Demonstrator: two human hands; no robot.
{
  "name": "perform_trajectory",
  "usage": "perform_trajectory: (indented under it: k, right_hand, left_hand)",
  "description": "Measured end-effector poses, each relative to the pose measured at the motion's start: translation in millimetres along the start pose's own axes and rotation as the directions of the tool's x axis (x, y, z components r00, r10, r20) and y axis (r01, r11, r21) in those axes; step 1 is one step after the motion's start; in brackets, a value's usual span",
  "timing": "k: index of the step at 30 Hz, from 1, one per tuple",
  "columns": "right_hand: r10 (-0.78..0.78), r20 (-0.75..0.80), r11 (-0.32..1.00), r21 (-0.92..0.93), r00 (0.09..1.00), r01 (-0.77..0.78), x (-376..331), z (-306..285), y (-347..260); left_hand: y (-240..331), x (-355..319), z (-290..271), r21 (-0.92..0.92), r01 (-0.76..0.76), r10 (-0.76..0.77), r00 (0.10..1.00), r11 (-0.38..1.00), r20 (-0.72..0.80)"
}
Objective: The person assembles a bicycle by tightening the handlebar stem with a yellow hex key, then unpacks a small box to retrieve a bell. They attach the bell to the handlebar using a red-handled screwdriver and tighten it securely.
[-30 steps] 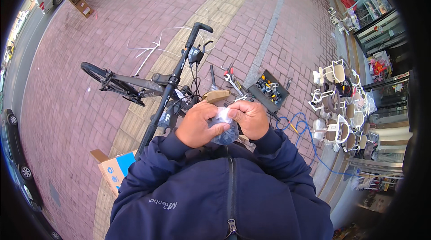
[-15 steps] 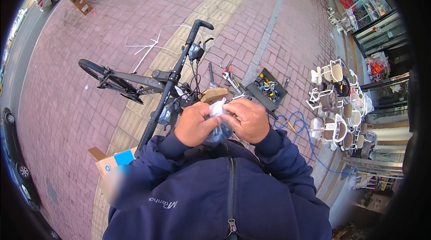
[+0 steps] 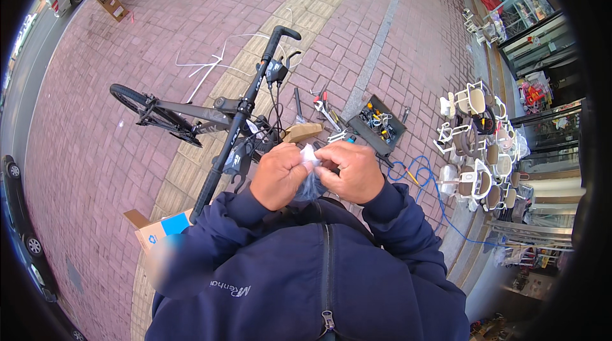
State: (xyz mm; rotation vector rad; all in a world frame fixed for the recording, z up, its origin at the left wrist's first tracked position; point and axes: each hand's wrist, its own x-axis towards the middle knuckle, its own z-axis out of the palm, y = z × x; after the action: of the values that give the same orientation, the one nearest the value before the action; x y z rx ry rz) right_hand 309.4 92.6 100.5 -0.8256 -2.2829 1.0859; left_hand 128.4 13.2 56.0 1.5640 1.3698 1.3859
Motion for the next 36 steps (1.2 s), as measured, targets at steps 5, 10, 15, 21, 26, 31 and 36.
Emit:
perform_trajectory:
  k: [5, 10, 15, 21, 26, 31, 36]
  right_hand:
    - [-0.187, -0.086, 0.934, -0.326, 0.979, 0.149, -0.3, 10.7, 2.1]
    - [-0.301, -0.061, 0.84, -0.489, 0.952, 0.234, -2.5, 14.4, 10.1]
    - [-0.377, 0.048, 0.783, -0.517, 0.925, 0.346, -1.7, 10.2, 9.0]
    - [-0.349, -0.056, 0.895, -0.315, 0.935, 0.315, -4.0, -1.4, -4.5]
    - [0.241, -0.03, 0.733, 0.66, 0.97, -0.162, -4.5, -12.1, -0.9]
    - [0.275, -0.025, 0.652, 0.74, 0.961, -0.167, -5.6, -6.8, 6.5]
    - [0.164, -0.16, 0.769, 0.639, 0.973, -0.025, 2.5, -10.8, 14.7]
  left_hand:
    - [1.3, 1.7, 4.7, 0.096, -0.106, 0.107, 0.994, 0.99, 0.0]
    - [13.9, 0.0, 10.1, 0.259, 0.13, -0.1, 0.987, 0.957, -0.127]
    - [14.3, -1.9, 15.9, 0.399, -0.118, 0.162, 0.984, 0.909, -0.078]
    - [-7.8, -0.3, 9.2, 0.228, 0.004, 0.018, 0.995, 0.974, -0.093]
    - [-11.1, 2.7, 0.5, -0.635, 0.443, -0.464, 0.873, 0.633, 0.147]
    - [-1.4, 3.2, 3.5, -0.493, 0.325, -0.252, 0.945, 0.807, 0.21]
    - [-7.7, 3.5, 8.7, -0.432, 0.374, -0.314, 0.927, 0.821, 0.205]
